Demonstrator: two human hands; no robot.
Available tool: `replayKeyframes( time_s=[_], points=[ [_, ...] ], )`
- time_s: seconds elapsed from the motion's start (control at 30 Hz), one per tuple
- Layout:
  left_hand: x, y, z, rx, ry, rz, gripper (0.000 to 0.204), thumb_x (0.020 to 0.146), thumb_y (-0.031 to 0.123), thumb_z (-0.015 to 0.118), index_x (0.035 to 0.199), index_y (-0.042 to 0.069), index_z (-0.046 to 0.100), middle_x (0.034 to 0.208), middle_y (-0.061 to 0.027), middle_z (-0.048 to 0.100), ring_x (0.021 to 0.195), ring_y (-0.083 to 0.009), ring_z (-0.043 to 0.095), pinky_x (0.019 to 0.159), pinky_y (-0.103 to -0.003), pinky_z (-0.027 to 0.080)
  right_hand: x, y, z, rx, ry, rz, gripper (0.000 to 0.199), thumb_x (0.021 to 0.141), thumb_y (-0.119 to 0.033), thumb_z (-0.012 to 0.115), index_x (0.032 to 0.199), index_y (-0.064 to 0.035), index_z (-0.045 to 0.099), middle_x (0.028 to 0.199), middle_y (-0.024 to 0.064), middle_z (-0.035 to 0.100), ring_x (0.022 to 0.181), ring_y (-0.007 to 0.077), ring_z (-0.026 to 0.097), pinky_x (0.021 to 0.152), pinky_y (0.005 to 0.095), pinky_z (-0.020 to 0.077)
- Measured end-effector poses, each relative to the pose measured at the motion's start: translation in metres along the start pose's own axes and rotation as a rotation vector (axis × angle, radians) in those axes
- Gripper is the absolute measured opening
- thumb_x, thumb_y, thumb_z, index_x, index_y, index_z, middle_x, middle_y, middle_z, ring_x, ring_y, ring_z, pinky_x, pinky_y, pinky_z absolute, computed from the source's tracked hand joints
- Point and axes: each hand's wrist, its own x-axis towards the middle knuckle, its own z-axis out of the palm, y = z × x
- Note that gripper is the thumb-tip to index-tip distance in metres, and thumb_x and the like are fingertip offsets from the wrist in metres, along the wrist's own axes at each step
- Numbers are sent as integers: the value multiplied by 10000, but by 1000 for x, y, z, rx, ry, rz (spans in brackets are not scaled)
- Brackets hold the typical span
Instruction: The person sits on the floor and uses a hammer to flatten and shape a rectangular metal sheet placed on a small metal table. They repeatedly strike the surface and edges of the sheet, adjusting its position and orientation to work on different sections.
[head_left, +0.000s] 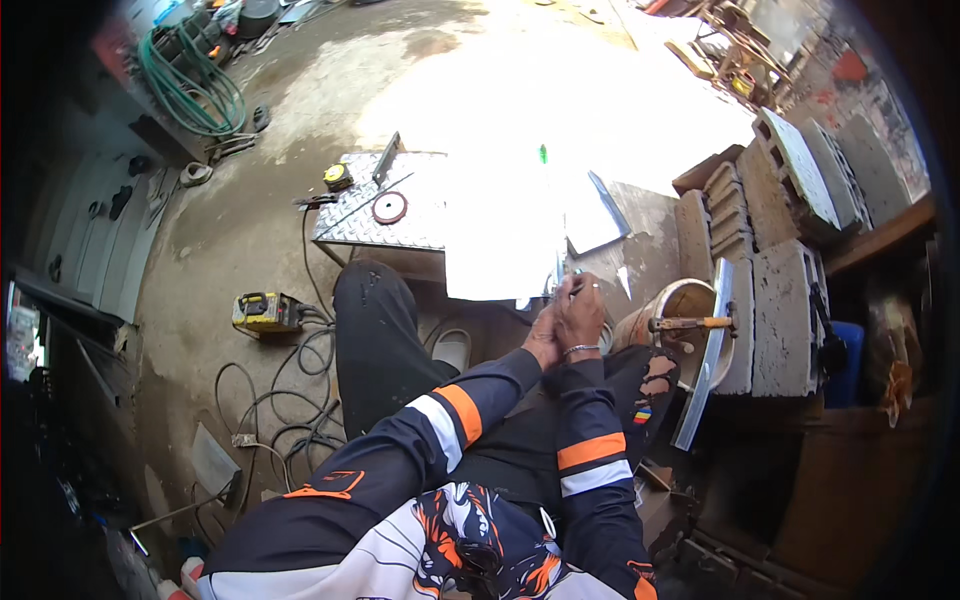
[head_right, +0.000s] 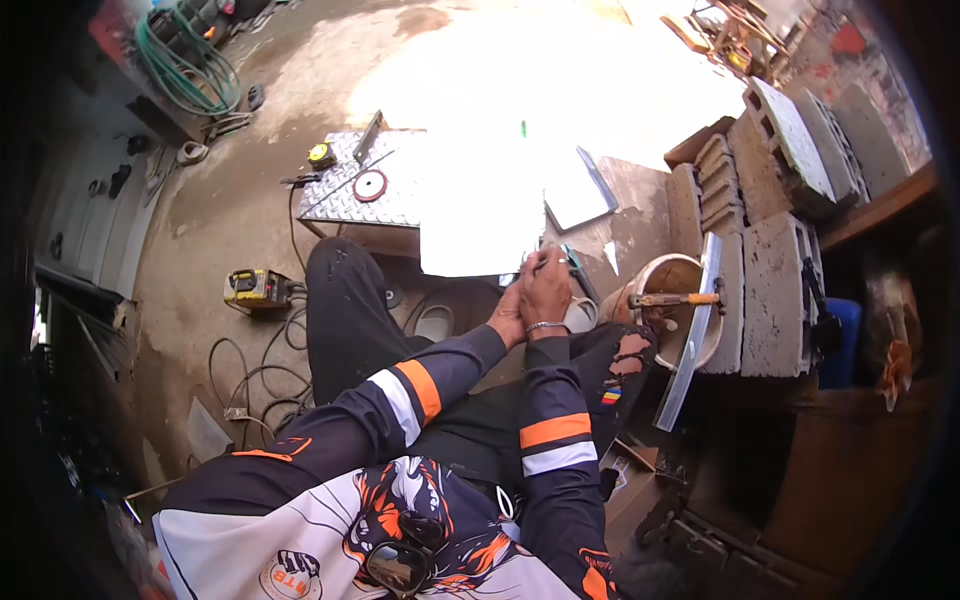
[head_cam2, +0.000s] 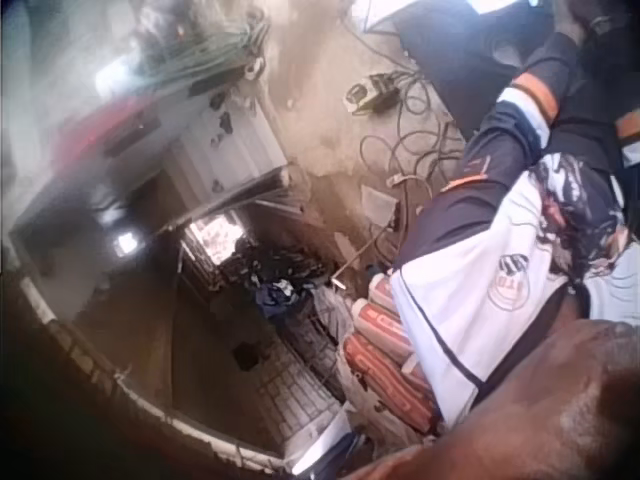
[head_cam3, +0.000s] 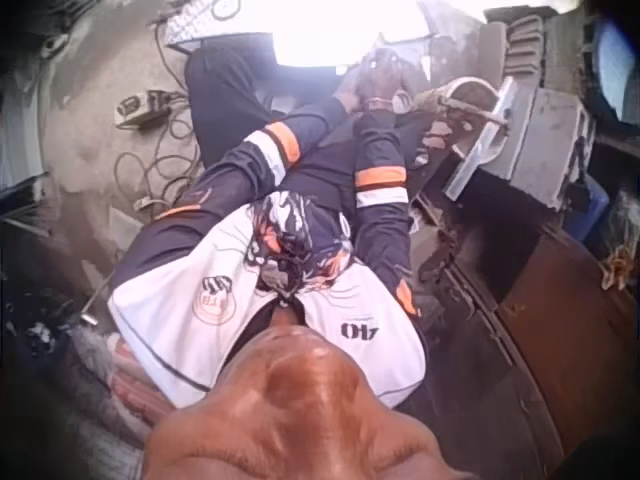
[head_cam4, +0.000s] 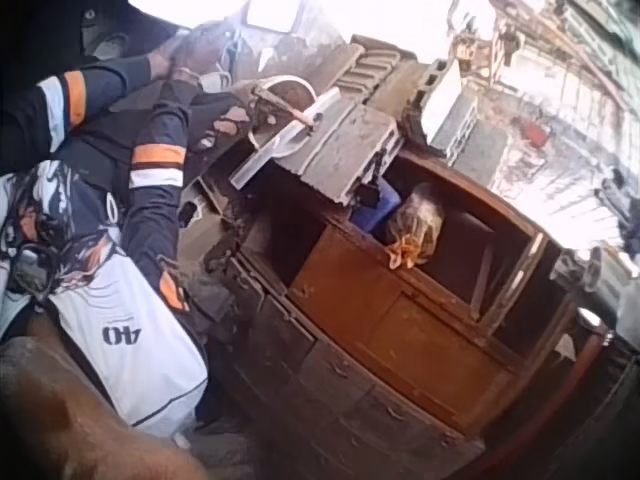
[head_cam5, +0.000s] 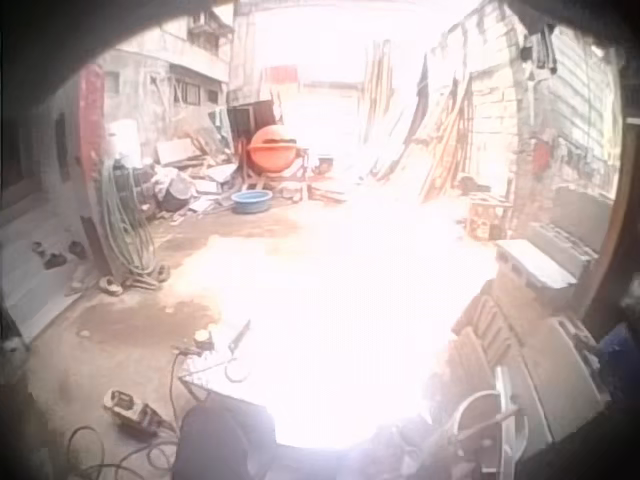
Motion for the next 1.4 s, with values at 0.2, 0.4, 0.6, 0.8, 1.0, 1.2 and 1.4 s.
replayKeyframes(
  time_s=[0.2, 0.4, 0.6, 0.8, 1.0, 1.2, 1.4],
  points=[
    [-33, 15, -10, 312, 49, -258, 337, 1045, 270, 512, 1292, 54, 588, 1301, -105, 650, 1203, -262, 607, 1102, -440, 439, -6, 14, -5, 10, -78, 100, 211, 981, -239, 539, 1011, -30, 528, 991, 223, 620, 886, 441, 644, 767, 537, 521],
    [-47, 14, 23, 385, 55, -261, 435, 1040, 400, 490, 1311, 70, 572, 1255, -129, 650, 1144, -282, 619, 1018, -472, 489, -18, -2, -16, -56, 34, 125, 211, 979, -214, 523, 1018, -7, 507, 1017, 222, 591, 933, 406, 631, 765, 522, 534],
    [-74, 37, 46, 417, -109, -505, 567, 991, 549, 521, 1354, 114, 540, 1288, -149, 623, 1202, -406, 574, 1043, -630, 423, -57, -31, -17, -28, 30, 90, 242, 949, -245, 548, 1042, -23, 522, 1073, 190, 570, 945, 363, 601, 814, 496, 514],
    [-100, 16, 78, 460, 47, -322, 608, 974, 505, 568, 1392, 71, 482, 1331, -199, 576, 1268, -434, 540, 1113, -649, 375, -88, -44, -72, 172, 59, -36, 325, 887, -271, 644, 1089, -33, 553, 1107, 189, 552, 1008, 371, 575, 927, 502, 450],
    [-88, 42, 98, 726, 110, -155, 368, 1003, 260, 580, 1271, 12, 536, 1254, -179, 612, 1249, -351, 578, 1048, -487, 498, -104, -51, -101, 185, 138, -391, 470, 819, -377, 727, 1142, -65, 587, 1230, 165, 540, 1223, 353, 498, 1069, 491, 355],
    [-114, 85, 151, 1049, 149, 96, 303, 1000, 168, 601, 1255, 21, 526, 958, -74, 659, 867, -196, 663, 829, -418, 601, -104, -43, -102, 228, 118, -249, 410, 879, -334, 709, 1185, -85, 598, 1200, 140, 571, 1166, 327, 555, 1004, 463, 416],
    [-165, 222, 173, 1569, 515, 429, 300, 992, 301, 615, 1070, 11, 621, 779, -24, 571, 540, -109, 565, 474, -273, 477, -98, -11, -85, 325, 73, 52, 183, 936, -160, 651, 1075, -41, 642, 971, 153, 664, 866, 297, 679, 771, 394, 538]
  ],
)
